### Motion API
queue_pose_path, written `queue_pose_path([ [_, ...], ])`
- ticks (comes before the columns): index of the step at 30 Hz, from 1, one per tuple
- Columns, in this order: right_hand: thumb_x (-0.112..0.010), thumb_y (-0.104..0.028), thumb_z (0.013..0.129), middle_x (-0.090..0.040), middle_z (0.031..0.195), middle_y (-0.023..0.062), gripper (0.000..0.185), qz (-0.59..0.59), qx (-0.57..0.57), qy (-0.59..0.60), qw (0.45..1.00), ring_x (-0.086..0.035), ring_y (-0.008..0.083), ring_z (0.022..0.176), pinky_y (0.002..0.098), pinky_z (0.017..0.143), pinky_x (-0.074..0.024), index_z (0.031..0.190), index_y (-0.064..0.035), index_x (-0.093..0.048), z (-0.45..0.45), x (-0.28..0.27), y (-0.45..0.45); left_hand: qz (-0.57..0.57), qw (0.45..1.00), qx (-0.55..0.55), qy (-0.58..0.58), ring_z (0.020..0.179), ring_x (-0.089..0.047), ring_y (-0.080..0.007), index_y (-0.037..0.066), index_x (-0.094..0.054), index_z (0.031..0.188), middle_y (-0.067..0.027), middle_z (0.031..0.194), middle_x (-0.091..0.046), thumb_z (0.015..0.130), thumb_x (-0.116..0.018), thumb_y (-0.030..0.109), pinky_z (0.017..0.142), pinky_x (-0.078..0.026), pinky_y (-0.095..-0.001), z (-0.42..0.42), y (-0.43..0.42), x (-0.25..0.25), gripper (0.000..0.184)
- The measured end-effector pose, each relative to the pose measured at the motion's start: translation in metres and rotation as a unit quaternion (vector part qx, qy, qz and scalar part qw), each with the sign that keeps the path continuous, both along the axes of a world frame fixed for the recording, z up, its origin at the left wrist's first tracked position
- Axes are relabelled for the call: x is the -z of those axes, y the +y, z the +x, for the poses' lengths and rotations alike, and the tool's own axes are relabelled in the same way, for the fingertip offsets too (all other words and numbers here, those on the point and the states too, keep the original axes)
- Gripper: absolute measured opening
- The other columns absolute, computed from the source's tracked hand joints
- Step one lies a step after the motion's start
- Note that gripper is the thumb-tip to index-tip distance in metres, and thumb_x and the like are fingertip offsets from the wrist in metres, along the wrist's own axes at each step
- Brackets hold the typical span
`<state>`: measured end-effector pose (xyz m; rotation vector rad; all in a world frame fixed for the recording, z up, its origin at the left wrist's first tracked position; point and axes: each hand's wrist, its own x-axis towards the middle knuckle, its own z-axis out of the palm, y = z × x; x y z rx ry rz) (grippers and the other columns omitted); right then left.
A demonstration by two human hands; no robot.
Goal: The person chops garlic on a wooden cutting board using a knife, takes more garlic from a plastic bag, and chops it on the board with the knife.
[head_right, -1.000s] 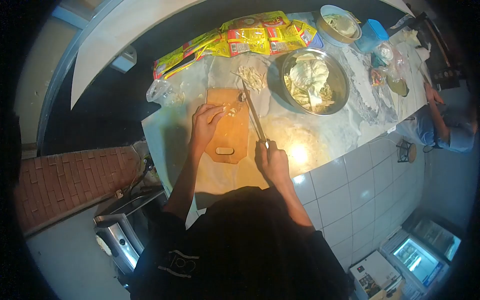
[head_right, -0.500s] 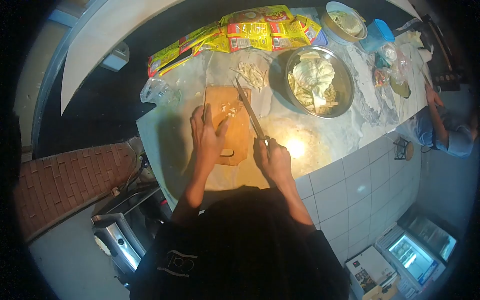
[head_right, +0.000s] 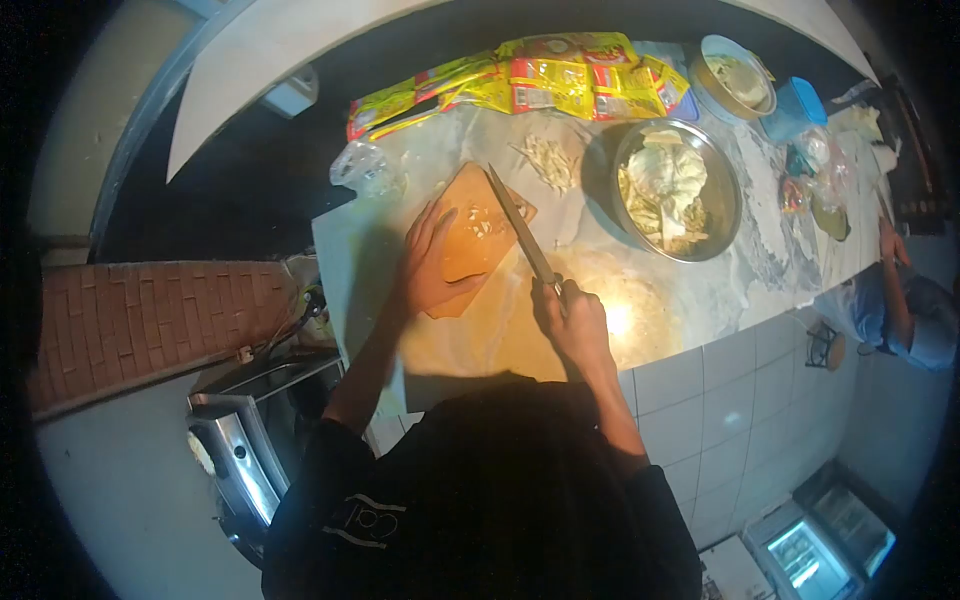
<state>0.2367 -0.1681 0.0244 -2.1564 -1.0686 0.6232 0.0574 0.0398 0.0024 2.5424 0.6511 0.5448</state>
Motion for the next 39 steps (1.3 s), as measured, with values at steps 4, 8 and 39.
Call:
queue_pose_path([
  [4,-0.06,-0.019,0.097,-0.056,0.062,0.0244,0.028,0.024,-0.021,0.011,0.999,-0.055,0.0407,0.054,0.0445,0.051,-0.04,0.08,0.0038,-0.057,-0.001,-0.003,0.006,0.043,0.999,0.021,-0.007,0.138,-0.035,-0.0443,0.001,-0.041,0.143,-0.024,0.147,-0.038,0.068,-0.084,0.045,0.114,-0.027,-0.0558,-0.03,0.006,0.001,0.097],
  [8,-0.058,-0.021,0.098,-0.059,0.065,0.0258,0.026,0.027,-0.032,0.008,0.999,-0.058,0.0459,0.06,0.0494,0.054,-0.043,0.087,0.0024,-0.055,-0.004,0.004,0.011,0.033,0.992,-0.12,-0.023,0.135,-0.035,-0.0467,0.001,-0.041,0.142,-0.0274,0.144,-0.038,0.067,-0.084,0.049,0.113,-0.025,-0.0581,-0.019,-0.035,0.007,0.099],
  [39,-0.052,-0.018,0.101,-0.057,0.068,0.0318,0.023,0.07,-0.075,0.043,0.994,-0.059,0.0508,0.068,0.0525,0.059,-0.0433,0.097,0.0045,-0.054,-0.006,-0.004,0.017,0.015,0.984,-0.174,-0.018,0.113,-0.047,-0.0372,0.006,-0.045,0.12,-0.0145,0.115,-0.048,0.044,-0.09,0.046,0.098,-0.036,-0.051,-0.023,-0.048,-0.028,0.096],
])
